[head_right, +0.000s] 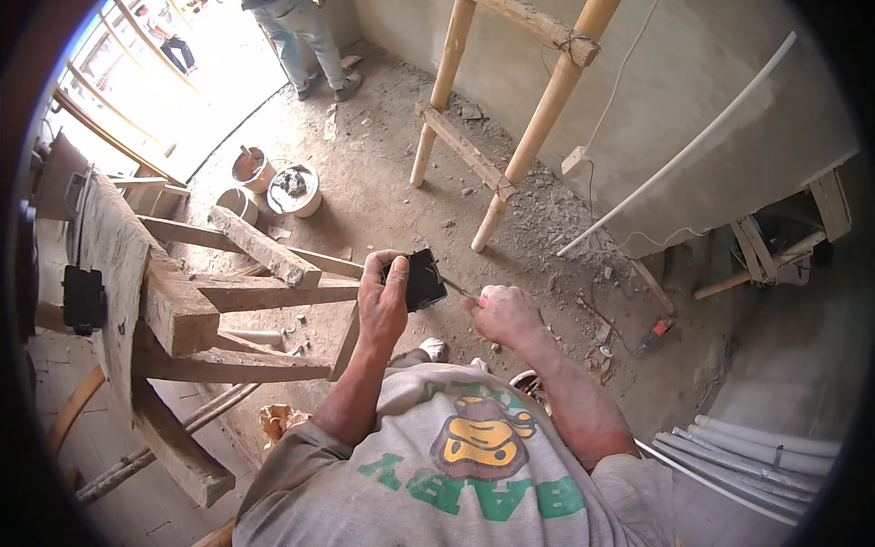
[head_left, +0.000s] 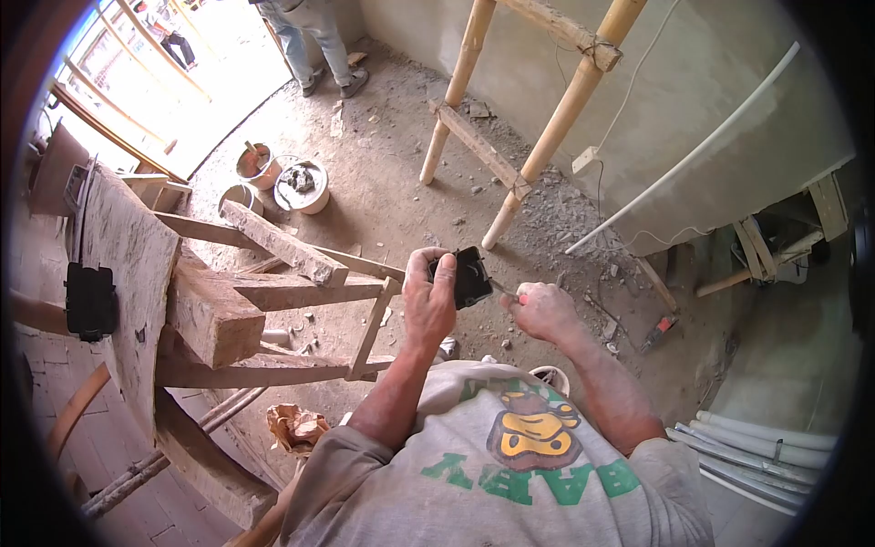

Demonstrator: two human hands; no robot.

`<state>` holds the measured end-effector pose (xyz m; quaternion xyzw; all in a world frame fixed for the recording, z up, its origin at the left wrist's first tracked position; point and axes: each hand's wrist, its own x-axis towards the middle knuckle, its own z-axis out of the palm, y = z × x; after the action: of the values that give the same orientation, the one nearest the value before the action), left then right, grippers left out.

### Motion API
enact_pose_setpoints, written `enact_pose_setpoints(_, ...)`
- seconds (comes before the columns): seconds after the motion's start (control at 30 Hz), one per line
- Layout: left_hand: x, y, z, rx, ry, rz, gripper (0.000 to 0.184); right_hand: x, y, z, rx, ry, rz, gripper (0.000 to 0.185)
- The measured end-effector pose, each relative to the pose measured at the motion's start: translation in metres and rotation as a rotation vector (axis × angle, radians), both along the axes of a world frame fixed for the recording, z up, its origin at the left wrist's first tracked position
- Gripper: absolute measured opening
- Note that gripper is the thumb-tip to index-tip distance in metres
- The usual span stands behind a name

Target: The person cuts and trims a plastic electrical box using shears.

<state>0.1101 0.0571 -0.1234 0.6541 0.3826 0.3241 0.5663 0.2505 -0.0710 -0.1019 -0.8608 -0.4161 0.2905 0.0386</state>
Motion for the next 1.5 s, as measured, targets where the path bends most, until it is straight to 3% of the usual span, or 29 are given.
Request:
enact_pose_setpoints(0.23, 0.000, 0.008, 0.002, -0.186, -0.168, -0.087, 0.024, 0.012, -0.014, -0.029, 0.126, 0.032, 0.096, 0.052)
enact_pose_setpoints(0.33, 0.003, 0.004, 0.003, -0.278, -0.189, -0.072, 0.024, 0.008, -0.015, -0.026, 0.132, 0.059, 0.077, 0.043)
enact_pose_setpoints(0.5, 0.005, 0.006, 0.005, -0.061, -0.106, 0.117, 0.027, 0.010, -0.033, -0.046, 0.347, -0.037, -0.192, 0.034)
enact_pose_setpoints(0.63, -0.002, 0.026, 0.000, -0.244, -0.200, 0.120, 0.026, 0.023, -0.041, -0.046, 0.308, 0.037, -0.283, 0.036)
enact_pose_setpoints(0.73, 0.001, 0.026, 0.012, -0.504, -0.356, 0.052, 0.027, 0.023, -0.034, -0.027, 0.188, 0.207, -0.215, 0.035)
enact_pose_setpoints(0.87, -0.005, 0.031, -0.006, -0.930, -0.629, -0.184, 0.035, 0.012, -0.027, -0.006, 0.250, 0.315, -0.170, 0.035)
enact_pose_setpoints(1.0, -0.008, 0.026, -0.013, -1.044, -0.805, -0.215, 0.046, 0.000, -0.021, 0.013, 0.453, 0.427, -0.272, 0.034)
enact_pose_setpoints(1.13, -0.003, 0.015, -0.017, -1.020, -0.916, -0.237, 0.044, -0.014, -0.007, 0.035, 0.583, 0.641, -0.301, 0.031)
enact_pose_setpoints(1.23, 0.000, 0.008, -0.023, -1.025, -0.944, -0.207, 0.039, -0.024, -0.003, 0.049, 0.649, 0.408, -0.118, 0.029)
enact_pose_setpoints(1.5, -0.012, 0.017, -0.021, -0.941, -0.938, -0.291, 0.031, -0.012, -0.029, 0.041, 0.485, -0.041, 0.071, 0.017)
